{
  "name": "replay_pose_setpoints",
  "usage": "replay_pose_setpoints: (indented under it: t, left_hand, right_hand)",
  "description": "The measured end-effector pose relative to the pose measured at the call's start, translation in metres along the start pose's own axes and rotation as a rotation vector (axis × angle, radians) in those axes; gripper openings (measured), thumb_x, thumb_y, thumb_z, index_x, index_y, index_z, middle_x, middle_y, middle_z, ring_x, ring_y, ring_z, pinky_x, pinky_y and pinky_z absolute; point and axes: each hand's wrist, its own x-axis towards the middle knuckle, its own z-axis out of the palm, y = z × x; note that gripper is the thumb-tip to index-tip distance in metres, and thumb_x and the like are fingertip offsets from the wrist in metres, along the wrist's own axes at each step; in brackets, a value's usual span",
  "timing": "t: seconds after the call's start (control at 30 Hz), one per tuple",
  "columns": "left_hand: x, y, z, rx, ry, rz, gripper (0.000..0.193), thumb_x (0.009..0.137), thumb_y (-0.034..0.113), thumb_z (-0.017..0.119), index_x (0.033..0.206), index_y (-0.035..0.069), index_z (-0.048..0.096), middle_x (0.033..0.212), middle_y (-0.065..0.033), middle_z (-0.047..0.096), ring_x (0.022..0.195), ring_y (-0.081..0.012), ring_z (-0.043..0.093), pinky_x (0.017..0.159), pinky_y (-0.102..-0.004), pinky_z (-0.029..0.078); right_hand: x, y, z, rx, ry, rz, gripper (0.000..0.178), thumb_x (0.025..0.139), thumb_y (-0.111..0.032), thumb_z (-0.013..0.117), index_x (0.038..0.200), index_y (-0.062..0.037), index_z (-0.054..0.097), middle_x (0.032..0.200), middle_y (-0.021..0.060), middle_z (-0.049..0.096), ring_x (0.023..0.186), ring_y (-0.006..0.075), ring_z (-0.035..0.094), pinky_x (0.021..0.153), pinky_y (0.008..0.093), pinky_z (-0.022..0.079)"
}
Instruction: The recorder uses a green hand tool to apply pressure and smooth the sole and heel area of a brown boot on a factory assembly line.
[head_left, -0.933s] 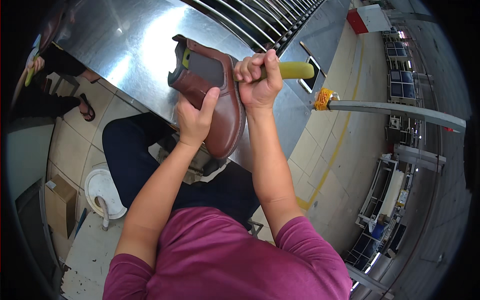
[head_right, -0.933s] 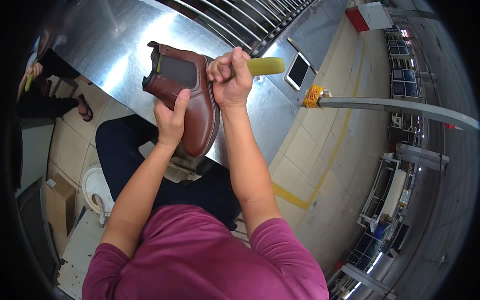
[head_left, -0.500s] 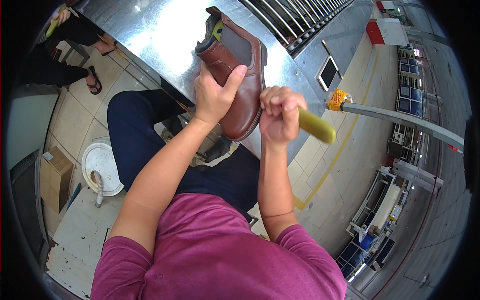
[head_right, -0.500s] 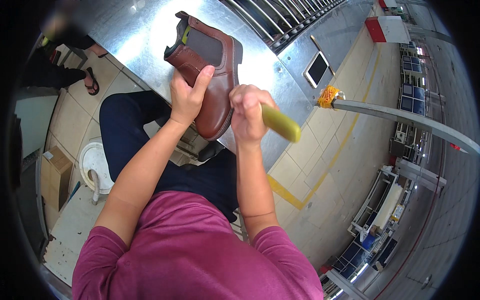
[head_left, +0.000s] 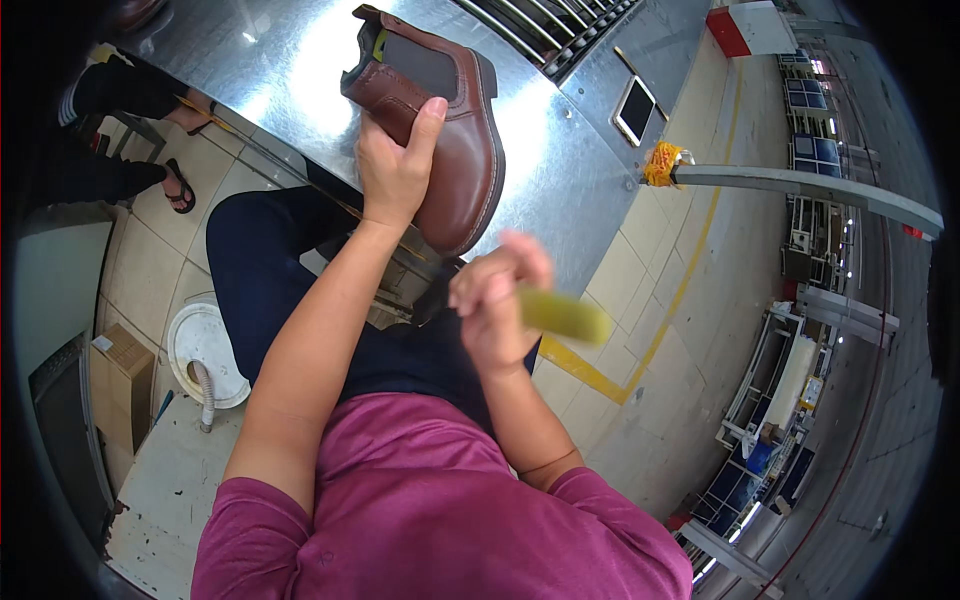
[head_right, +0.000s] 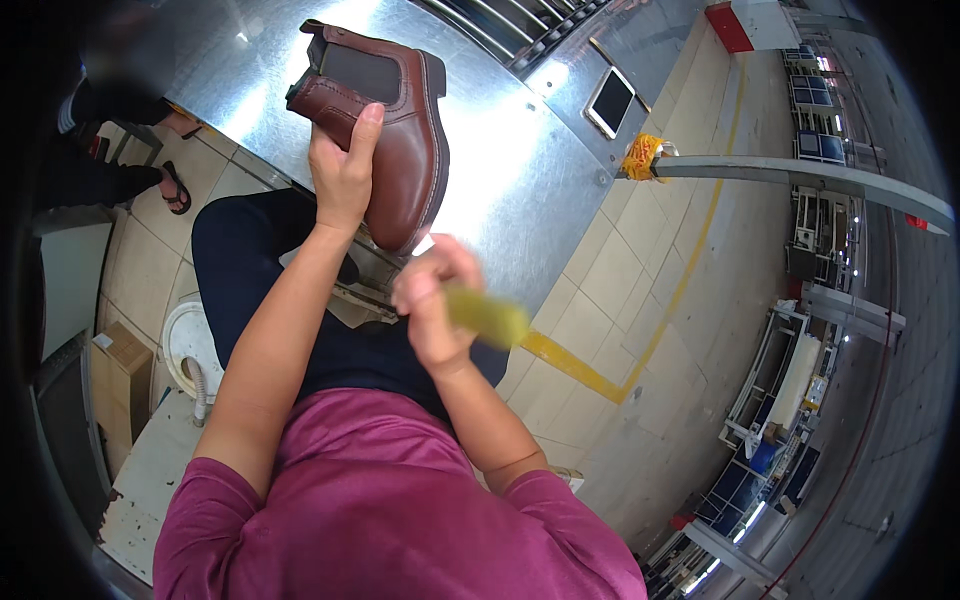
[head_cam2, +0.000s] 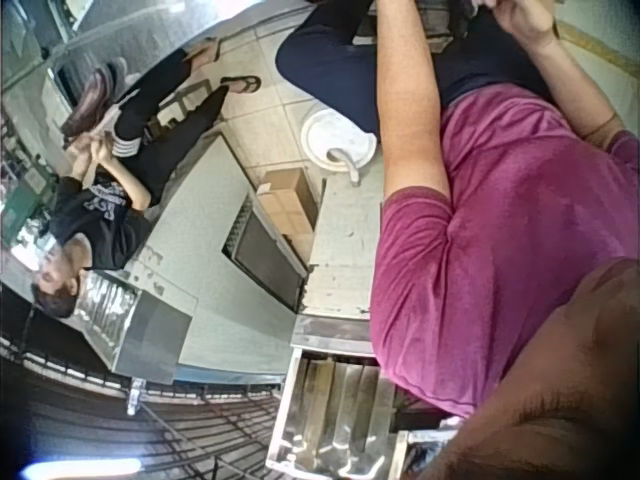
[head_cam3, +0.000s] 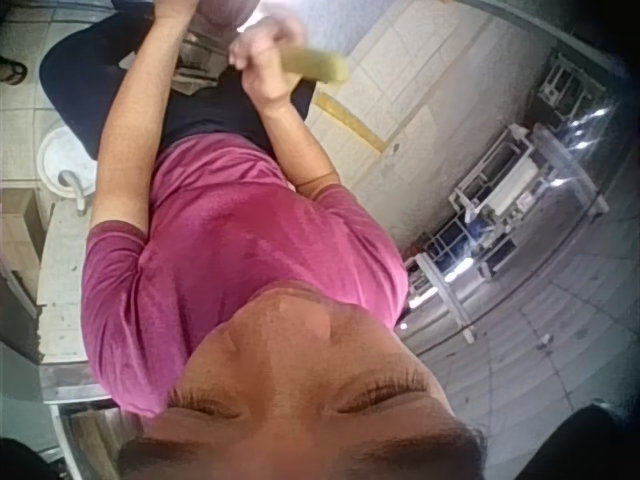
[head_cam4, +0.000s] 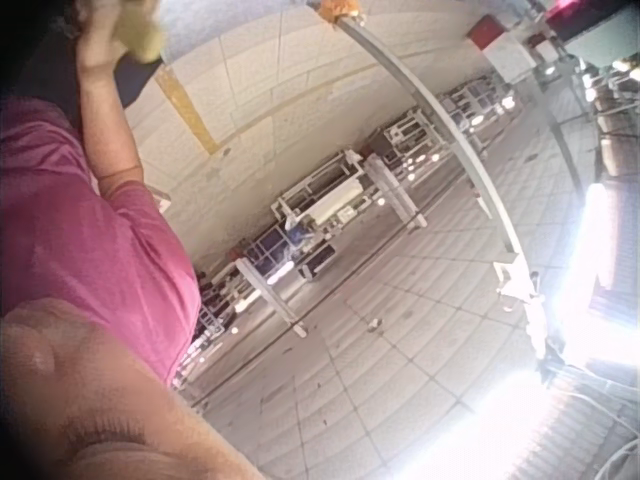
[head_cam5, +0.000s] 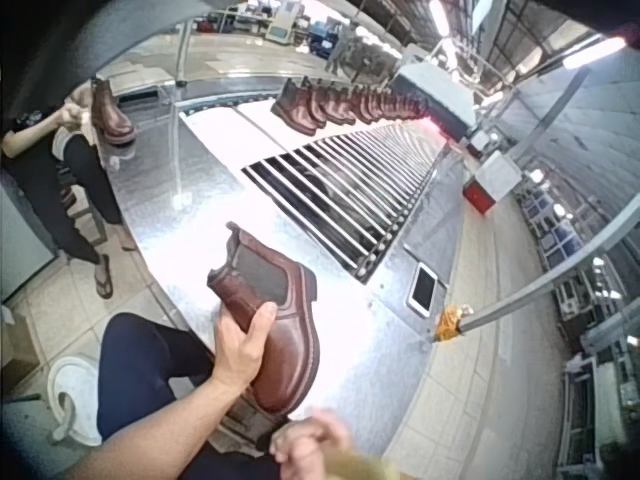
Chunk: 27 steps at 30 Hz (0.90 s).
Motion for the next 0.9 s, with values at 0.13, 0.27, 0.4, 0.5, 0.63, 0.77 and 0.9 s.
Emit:
replay_pose_setpoints:
  t: [0.13,0.27,0.4,0.5,0.63,0.77,0.9]
  left_hand:
    - [-0.001,0.002,-0.001,0.015,-0.037,-0.028,0.041,0.099,0.031,0.072,0.12,-0.004,0.064,0.111,-0.012,0.071,0.1,-0.0204,0.065,0.091,-0.0342,0.05]
    - [-0.001,0.001,-0.001,0.004,-0.027,-0.026,0.04,0.1,0.03,0.071,0.12,-0.004,0.064,0.111,-0.0118,0.07,0.1,-0.0203,0.065,0.091,-0.0341,0.05]
    - [-0.004,0.003,-0.001,0.005,-0.026,-0.067,0.04,0.1,0.03,0.072,0.119,-0.004,0.064,0.111,-0.0119,0.07,0.1,-0.0204,0.065,0.092,-0.0343,0.05]
    - [-0.002,-0.001,-0.001,0.031,0.035,-0.052,0.046,0.094,0.036,0.076,0.116,-0.003,0.063,0.104,-0.0154,0.073,0.092,-0.0272,0.07,0.086,-0.0384,0.054]
    - [-0.004,0.001,0.0,0.036,0.028,-0.053,0.043,0.094,0.034,0.077,0.114,-0.001,0.062,0.102,-0.0142,0.072,0.09,-0.027,0.069,0.084,-0.0382,0.054]
    - [-0.003,-0.003,0.002,0.027,0.038,-0.048,0.043,0.094,0.033,0.077,0.116,-0.001,0.062,0.101,-0.0142,0.072,0.088,-0.027,0.069,0.083,-0.0384,0.054]
    - [-0.003,-0.006,0.001,0.033,0.044,-0.015,0.043,0.094,0.032,0.076,0.117,-0.002,0.062,0.1,-0.0144,0.073,0.088,-0.0274,0.07,0.084,-0.0385,0.054]
  right_hand:
    - [0.047,-0.018,-0.018,0.179,0.181,0.031,0.044,0.108,-0.023,0.051,0.147,-0.005,0.041,0.074,0.0069,0.049,0.052,0.015,0.048,0.05,0.0318,0.048]
    - [0.073,-0.018,-0.016,0.25,0.22,0.137,0.038,0.109,-0.029,0.051,0.139,-0.0056,0.048,0.072,0.0047,0.048,0.05,0.0138,0.047,0.048,0.0305,0.046]
    - [0.082,-0.005,0.001,0.234,0.289,0.168,0.034,0.11,-0.029,0.054,0.135,-0.0074,0.051,0.07,0.0024,0.046,0.047,0.0123,0.044,0.044,0.0296,0.044]
    - [0.085,0.0,0.005,0.332,0.278,0.196,0.036,0.107,-0.021,0.058,0.139,-0.0072,0.047,0.07,0.0025,0.046,0.049,0.0111,0.045,0.046,0.0285,0.044]
    - [0.085,0.005,0.009,0.224,0.268,0.133,0.032,0.109,-0.022,0.056,0.136,-0.0064,0.049,0.069,0.0008,0.043,0.044,0.01,0.04,0.04,0.0279,0.042]
    - [0.089,0.006,0.023,0.012,0.286,0.044,0.033,0.107,-0.018,0.059,0.135,-0.0034,0.048,0.067,0.0007,0.041,0.045,0.0095,0.039,0.042,0.027,0.039]
    - [0.1,0.004,0.017,0.187,0.274,0.233,0.03,0.107,-0.017,0.059,0.132,-0.0031,0.051,0.066,0.0008,0.041,0.045,0.0103,0.039,0.042,0.0271,0.039]
